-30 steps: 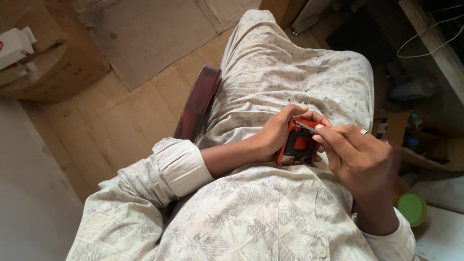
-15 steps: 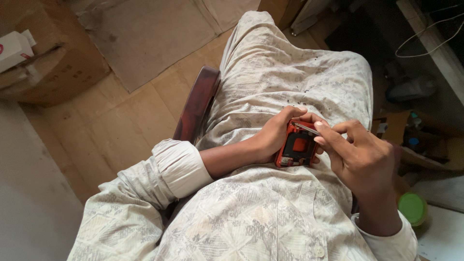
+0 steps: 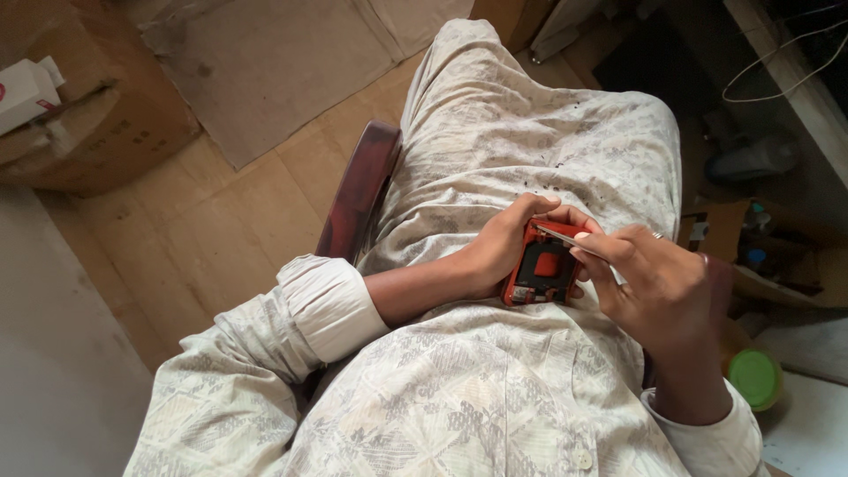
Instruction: The person uses a screwdriver to remove screws from a red electronic device, then uses tweezers to extract a small internal component. They place the device and tools on their lap, pick up a white box, and move toward a workbench.
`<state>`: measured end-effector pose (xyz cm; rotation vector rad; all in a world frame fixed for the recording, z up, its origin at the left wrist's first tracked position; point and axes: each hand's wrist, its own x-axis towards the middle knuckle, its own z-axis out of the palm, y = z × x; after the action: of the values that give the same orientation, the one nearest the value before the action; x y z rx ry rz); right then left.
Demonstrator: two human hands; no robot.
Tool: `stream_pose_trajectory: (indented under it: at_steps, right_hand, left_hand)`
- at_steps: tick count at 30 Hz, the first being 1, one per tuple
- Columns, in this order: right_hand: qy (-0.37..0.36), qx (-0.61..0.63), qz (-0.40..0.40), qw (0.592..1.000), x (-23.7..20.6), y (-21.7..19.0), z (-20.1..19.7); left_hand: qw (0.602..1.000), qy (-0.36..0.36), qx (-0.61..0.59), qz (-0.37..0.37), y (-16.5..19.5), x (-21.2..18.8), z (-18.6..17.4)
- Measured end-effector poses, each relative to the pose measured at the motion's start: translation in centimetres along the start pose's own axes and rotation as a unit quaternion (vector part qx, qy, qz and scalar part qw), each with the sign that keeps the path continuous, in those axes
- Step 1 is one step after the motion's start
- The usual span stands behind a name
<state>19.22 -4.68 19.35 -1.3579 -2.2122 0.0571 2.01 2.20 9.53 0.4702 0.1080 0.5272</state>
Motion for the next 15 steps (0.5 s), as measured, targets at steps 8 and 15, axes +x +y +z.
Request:
stream_pose_trajectory:
  at_steps: [8, 15]
  right_hand:
    - [-0.036, -0.105, -0.005, 0.994, 0.43, -0.65, -0.48]
    - [-0.004, -0.036, 0.003, 0.999, 0.34, -0.55, 0.32]
  left_hand:
    - [0.998, 0.032, -0.045, -0.026, -0.03, 0.01, 0.16]
    - [1.000, 0.007, 0.000, -0.003, 0.16, -0.01, 0.13]
